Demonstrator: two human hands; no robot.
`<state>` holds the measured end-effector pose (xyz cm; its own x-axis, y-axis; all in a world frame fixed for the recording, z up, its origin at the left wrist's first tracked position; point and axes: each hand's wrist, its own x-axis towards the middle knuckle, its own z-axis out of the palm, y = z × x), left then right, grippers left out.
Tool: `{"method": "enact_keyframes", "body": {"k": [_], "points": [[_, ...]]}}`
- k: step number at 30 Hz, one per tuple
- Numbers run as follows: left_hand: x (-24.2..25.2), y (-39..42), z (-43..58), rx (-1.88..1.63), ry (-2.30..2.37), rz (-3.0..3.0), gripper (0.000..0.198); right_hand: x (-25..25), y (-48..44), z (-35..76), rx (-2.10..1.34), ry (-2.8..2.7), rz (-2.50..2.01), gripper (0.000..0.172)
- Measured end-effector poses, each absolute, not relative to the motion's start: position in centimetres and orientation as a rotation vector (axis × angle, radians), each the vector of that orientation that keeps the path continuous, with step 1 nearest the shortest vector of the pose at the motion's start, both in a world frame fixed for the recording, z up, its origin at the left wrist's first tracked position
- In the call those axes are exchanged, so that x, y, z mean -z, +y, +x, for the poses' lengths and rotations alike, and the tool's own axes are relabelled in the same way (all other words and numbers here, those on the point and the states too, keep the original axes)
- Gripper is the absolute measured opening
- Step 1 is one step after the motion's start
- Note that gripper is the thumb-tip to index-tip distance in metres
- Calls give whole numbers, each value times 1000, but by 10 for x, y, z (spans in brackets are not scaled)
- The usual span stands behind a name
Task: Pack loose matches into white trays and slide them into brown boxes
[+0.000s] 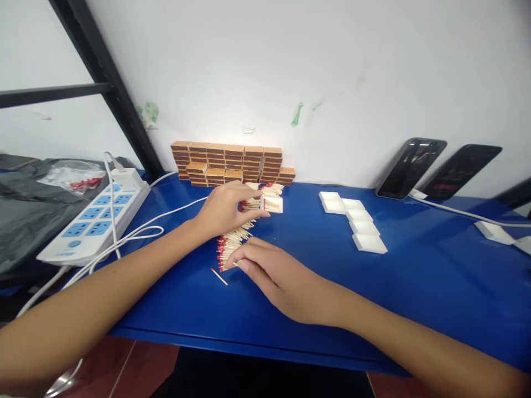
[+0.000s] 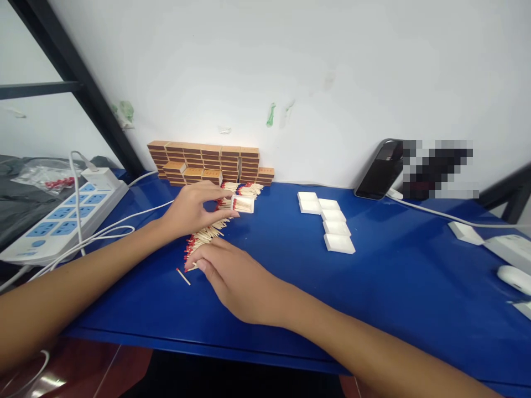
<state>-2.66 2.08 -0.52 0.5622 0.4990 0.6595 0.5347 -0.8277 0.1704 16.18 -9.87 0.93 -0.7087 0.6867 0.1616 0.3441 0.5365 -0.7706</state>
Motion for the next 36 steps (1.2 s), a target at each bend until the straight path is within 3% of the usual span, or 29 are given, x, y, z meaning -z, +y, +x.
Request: {"method": "enact_keyframes", "body": {"k": [8,16,24,36], "points": [[4,21,-27,1145,-903,-2734,45,-2,-98,152,-1174,-2187,-927,12],[6,21,-27,1137,-923,-2740,46,13,-111,141,-622,-2501,-754,23],[6,20,-27,1135,-954,-2745,47,11,-109,139,-615,-2527,-888,9],[5,20,-27,1132,-933,-2738,47,9,-112,141,-377,-2651,-1135,12]]}}
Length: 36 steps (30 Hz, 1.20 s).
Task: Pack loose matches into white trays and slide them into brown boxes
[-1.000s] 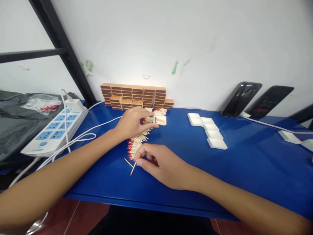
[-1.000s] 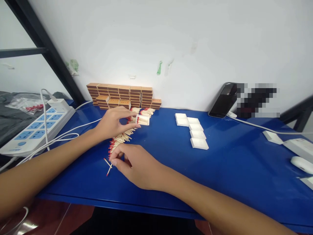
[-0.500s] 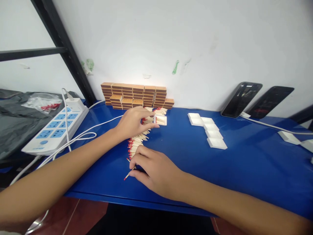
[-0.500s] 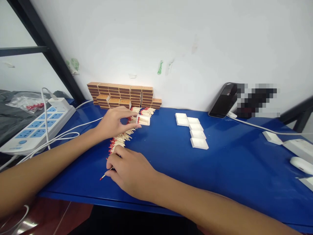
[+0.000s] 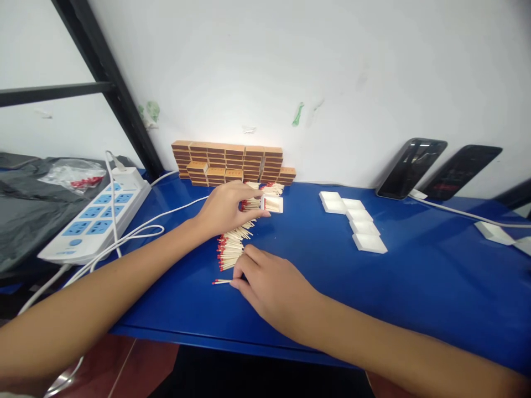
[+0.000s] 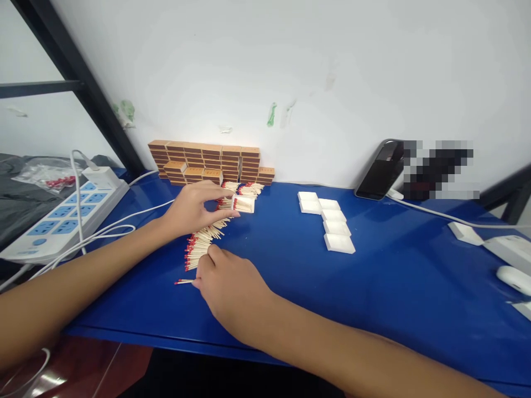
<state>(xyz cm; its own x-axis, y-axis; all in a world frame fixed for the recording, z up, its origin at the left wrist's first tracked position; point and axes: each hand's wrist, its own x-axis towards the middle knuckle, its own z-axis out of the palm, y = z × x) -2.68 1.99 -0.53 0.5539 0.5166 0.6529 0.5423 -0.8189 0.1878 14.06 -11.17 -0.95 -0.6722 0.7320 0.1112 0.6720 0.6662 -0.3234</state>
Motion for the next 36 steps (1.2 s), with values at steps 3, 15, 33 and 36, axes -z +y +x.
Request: {"method": "enact_keyframes", "body": {"k": [3,15,33,36], "points": [[5,20,-27,1110,-939,-2750,44,10,-109,144,-359,-2719,-1119,16],[7,23,-26,1186,-898,-2762,44,-5,-38,203,-190,-2115,-1128,11],[5,21,-24,1191,-929,-2793,50,9,-20,216,-159,-2114,-1233,10],[5,21,-25,1197,-931,-2800,50,10,-21,214,-198,-2106,-1206,9]]}}
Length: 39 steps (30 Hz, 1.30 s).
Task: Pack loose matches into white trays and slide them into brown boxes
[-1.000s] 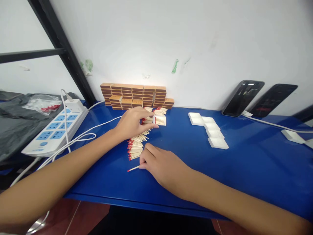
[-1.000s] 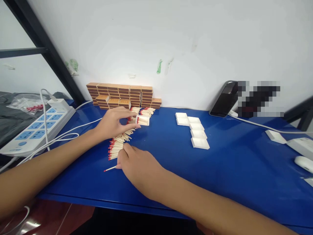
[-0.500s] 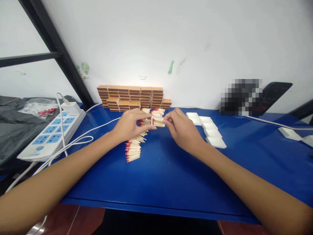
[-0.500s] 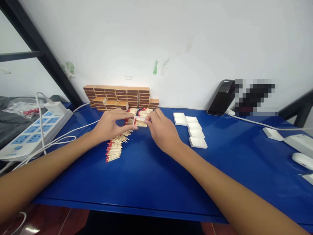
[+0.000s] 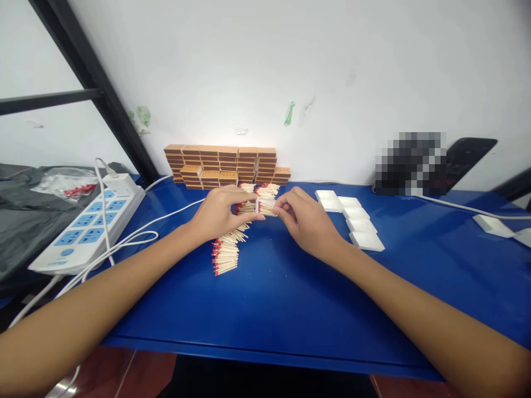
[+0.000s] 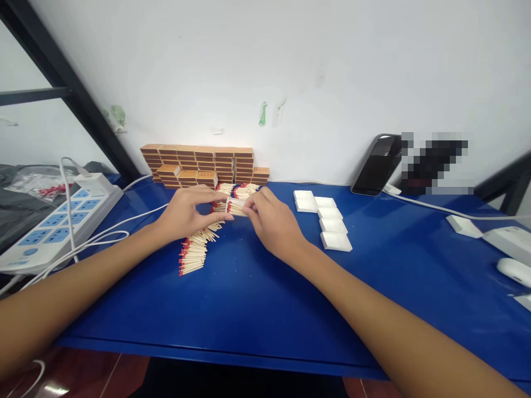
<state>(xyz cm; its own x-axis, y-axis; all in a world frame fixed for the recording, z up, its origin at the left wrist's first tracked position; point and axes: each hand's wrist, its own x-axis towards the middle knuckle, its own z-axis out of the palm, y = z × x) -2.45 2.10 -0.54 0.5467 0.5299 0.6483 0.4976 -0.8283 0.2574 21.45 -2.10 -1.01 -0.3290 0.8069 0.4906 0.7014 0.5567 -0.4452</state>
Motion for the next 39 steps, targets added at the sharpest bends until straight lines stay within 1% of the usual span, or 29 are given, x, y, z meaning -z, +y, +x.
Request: {"method": "enact_keyframes", "body": {"k": [7,13,16,20,22,25,31,39], "points": [[7,23,-25,-1152,910,2742,49,7,-21,215,-160,-2079,-1190,6],[8,24,-26,-1149,952,2766,49,6,-29,209,-114,-2042,-1081,8],[9,25,-27,-1173,974,2779,46,9,-42,197,-208,-2072,-970,6],[10,25,-27,-1177,1009,2773,45,15,-63,178,-512,-2248,-888,4],[9,25,-27,-1167,1015,2764,46,18,-70,170,-599,-2317,-830,3],[8,24,-26,-1160,1007,2741,48,20,-75,163,-620,-2377,-767,5],[7,23,-26,-1152,977,2752,46,22,-74,160,-589,-2418,-782,10],[7,22,-26,-1146,977,2756,46,19,-74,158,-589,-2501,-894,8]]}}
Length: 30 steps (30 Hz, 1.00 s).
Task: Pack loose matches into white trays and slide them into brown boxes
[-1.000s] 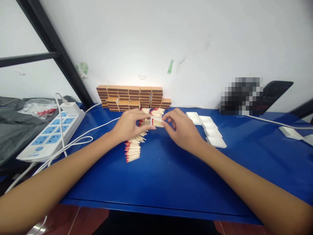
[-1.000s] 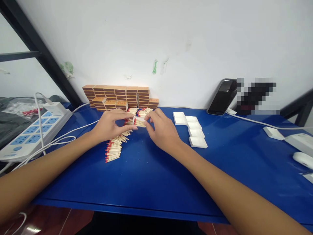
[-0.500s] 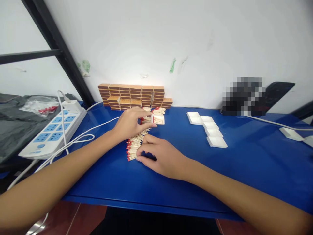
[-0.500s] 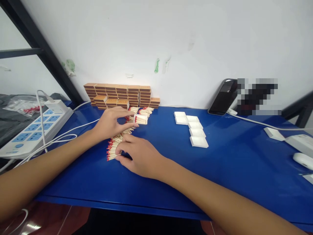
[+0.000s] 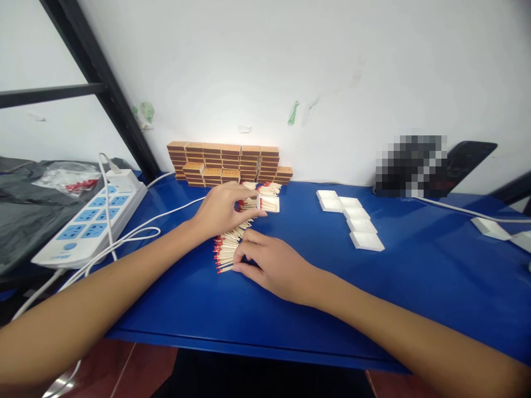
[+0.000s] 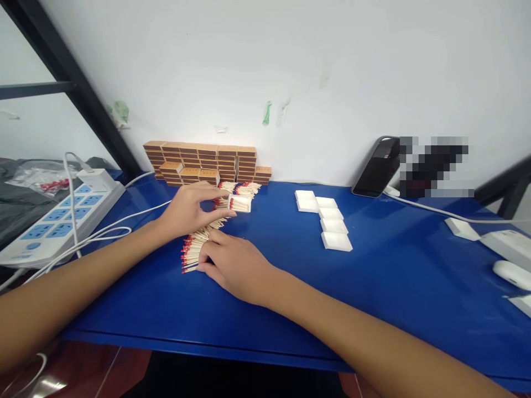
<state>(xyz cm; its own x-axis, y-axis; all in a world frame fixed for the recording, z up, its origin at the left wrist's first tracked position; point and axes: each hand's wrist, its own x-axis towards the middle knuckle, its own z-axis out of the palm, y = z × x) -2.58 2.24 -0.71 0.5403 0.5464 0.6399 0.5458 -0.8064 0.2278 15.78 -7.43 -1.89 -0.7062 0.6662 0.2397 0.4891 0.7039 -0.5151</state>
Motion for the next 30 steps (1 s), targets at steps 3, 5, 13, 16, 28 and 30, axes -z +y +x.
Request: {"method": "enact_keyframes", "body": {"k": [3,5,13,16,28,30], "points": [[8,23,-26,-1151,981,2749,47,15,-76,158,-561,-2559,-900,12],[8,23,-27,-1163,984,2747,47,12,-76,161,-546,-2546,-900,11],[8,25,-28,-1149,974,2797,44,5,-39,198,-293,-2087,-977,7],[6,22,-26,-1145,974,2775,46,8,-23,209,-194,-1999,-1035,6],[5,19,-22,-1162,901,2727,48,14,-17,214,-45,-2112,-1182,8],[5,19,-22,-1154,904,2727,48,13,-17,214,-34,-2122,-1179,7]]}}
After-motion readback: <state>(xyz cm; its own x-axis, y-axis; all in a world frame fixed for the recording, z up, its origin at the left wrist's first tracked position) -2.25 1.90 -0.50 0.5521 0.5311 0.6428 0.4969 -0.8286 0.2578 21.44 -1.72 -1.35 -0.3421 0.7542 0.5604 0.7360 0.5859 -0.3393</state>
